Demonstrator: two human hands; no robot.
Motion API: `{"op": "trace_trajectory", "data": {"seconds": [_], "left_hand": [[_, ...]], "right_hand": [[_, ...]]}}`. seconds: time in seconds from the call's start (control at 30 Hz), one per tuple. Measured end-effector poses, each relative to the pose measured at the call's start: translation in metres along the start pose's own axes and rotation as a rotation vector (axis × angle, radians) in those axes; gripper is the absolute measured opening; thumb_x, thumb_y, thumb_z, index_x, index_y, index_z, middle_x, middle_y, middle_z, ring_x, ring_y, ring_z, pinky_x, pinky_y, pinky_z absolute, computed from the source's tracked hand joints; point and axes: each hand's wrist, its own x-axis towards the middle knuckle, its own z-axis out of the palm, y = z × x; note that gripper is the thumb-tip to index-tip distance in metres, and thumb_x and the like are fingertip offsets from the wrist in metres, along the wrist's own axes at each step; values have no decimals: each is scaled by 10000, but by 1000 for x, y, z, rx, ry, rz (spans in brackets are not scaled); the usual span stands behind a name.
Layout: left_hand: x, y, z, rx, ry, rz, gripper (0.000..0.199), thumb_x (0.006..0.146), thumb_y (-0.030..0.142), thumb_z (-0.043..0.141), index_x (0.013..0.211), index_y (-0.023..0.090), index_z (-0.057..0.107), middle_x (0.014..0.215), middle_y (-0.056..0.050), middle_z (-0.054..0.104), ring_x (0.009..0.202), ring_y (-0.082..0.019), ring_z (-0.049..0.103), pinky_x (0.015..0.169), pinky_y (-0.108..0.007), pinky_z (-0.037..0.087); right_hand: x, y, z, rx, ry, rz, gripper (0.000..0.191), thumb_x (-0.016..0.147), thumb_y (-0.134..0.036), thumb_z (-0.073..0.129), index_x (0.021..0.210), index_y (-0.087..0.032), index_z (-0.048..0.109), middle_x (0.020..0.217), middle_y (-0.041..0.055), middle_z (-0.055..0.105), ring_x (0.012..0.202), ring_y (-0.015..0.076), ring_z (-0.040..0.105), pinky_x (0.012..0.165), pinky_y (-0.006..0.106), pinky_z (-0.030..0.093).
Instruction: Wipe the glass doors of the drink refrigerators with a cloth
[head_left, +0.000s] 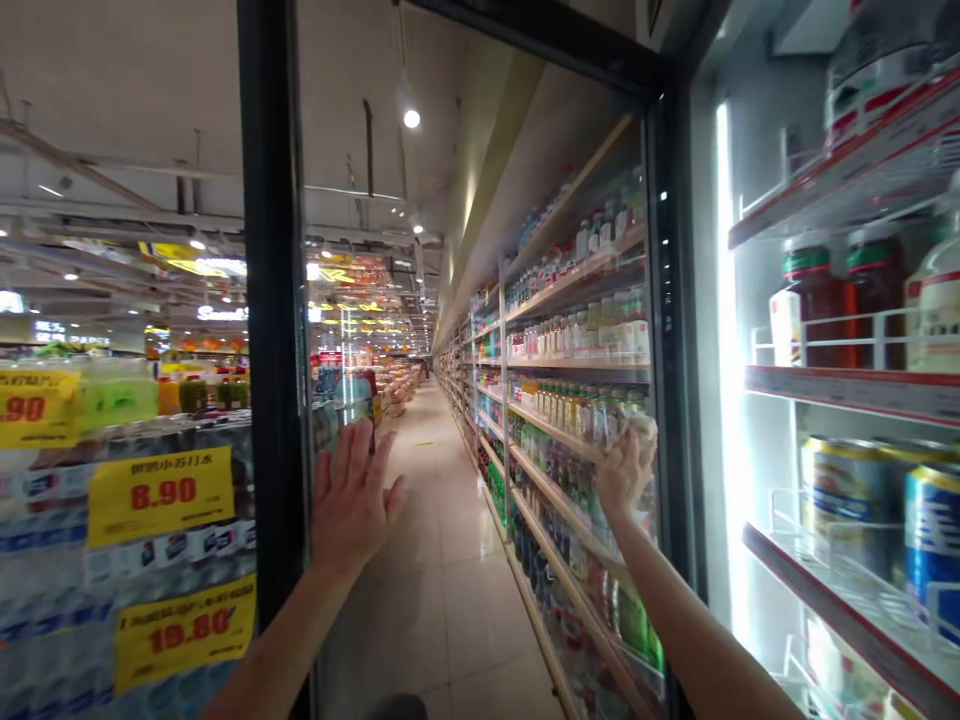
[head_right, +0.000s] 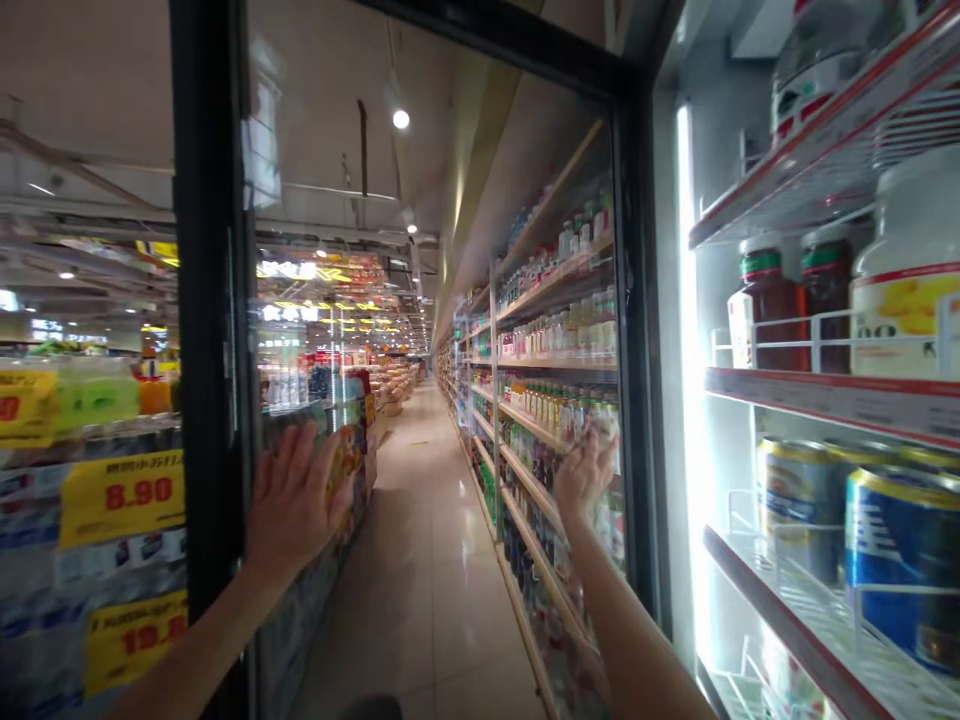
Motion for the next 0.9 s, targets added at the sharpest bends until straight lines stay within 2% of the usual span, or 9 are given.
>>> {"op": "trace_trajectory", "data": {"seconds": [0.13, 0.23, 0.37, 0.47, 0.57, 0.67, 0.73, 0.83, 0.9], "left_hand": [[0, -1, 1, -5, 6, -3, 720, 860, 293, 523, 1466, 268, 136, 1525, -87, 212, 1407, -269, 207, 1129, -517, 206], [-1, -3, 3, 7, 4, 5, 716, 863, 296, 519, 1467, 246, 138, 1516, -103, 243, 1407, -266, 207, 1126, -509, 213], [-2, -4, 5, 41, 2, 7, 718, 863, 306, 521, 1468, 239, 139, 1514, -110, 245, 1409, -264, 201, 1125, -502, 213], [-2, -4, 5, 38, 5, 14, 721, 863, 305, 520, 1469, 242, 135, 1514, -109, 244, 1409, -264, 200, 1127, -497, 209], [-2, -5, 5, 26, 9, 14, 728, 858, 302, 529, 1469, 244, 138, 1513, -113, 250, 1408, -268, 203, 1129, -494, 204], [-2, -5, 5, 27, 19, 19, 734, 851, 301, 542, 1467, 241, 148, 1508, -118, 263, 1408, -269, 204, 1130, -491, 202], [-2, -5, 5, 31, 25, 26, 729, 853, 300, 537, 1467, 231, 151, 1506, -125, 266, 1411, -263, 197, 1131, -487, 200], [-2, -4, 5, 37, 22, 30, 723, 860, 289, 523, 1469, 218, 140, 1509, -128, 258, 1417, -256, 174, 1134, -484, 192], [-2, -3, 5, 40, 16, 29, 719, 862, 281, 515, 1470, 215, 137, 1513, -127, 245, 1419, -257, 166, 1134, -486, 191]], "right_hand": [[-41, -58, -7, 108, -226, -482, 444, 879, -210, 405, 1307, -271, 506, 1494, 117, 310, 1390, 285, 262, 1061, 533, 300], [-51, -74, -11, 188, -347, -773, 417, 845, -205, 486, 1231, -341, 563, 1476, 40, 358, 1383, 248, 283, 1107, 487, 247], [-17, -56, -1, 125, -144, -415, 439, 888, -201, 374, 1299, -260, 514, 1495, 107, 309, 1375, 279, 293, 1071, 537, 272], [-12, -67, 7, 89, -73, -212, 462, 904, -223, 333, 1346, -230, 466, 1510, 141, 266, 1387, 308, 260, 1050, 567, 274], [-33, -93, 5, 148, -221, -515, 432, 884, -230, 409, 1300, -284, 515, 1511, 89, 285, 1396, 281, 248, 1089, 516, 243], [-33, -85, 2, 164, -302, -718, 386, 863, -243, 464, 1223, -333, 572, 1472, 47, 364, 1375, 250, 299, 1101, 479, 246], [-8, -55, 2, 106, -248, -528, 392, 869, -246, 424, 1228, -289, 575, 1451, 78, 392, 1347, 257, 344, 1081, 481, 280], [46, -12, 7, 30, -71, -35, 486, 872, -206, 288, 1293, -154, 525, 1428, 170, 398, 1304, 284, 394, 1028, 483, 345], [64, -8, 12, 22, 9, 122, 531, 864, -187, 238, 1333, -100, 474, 1423, 208, 386, 1297, 300, 399, 1005, 503, 362]]}}
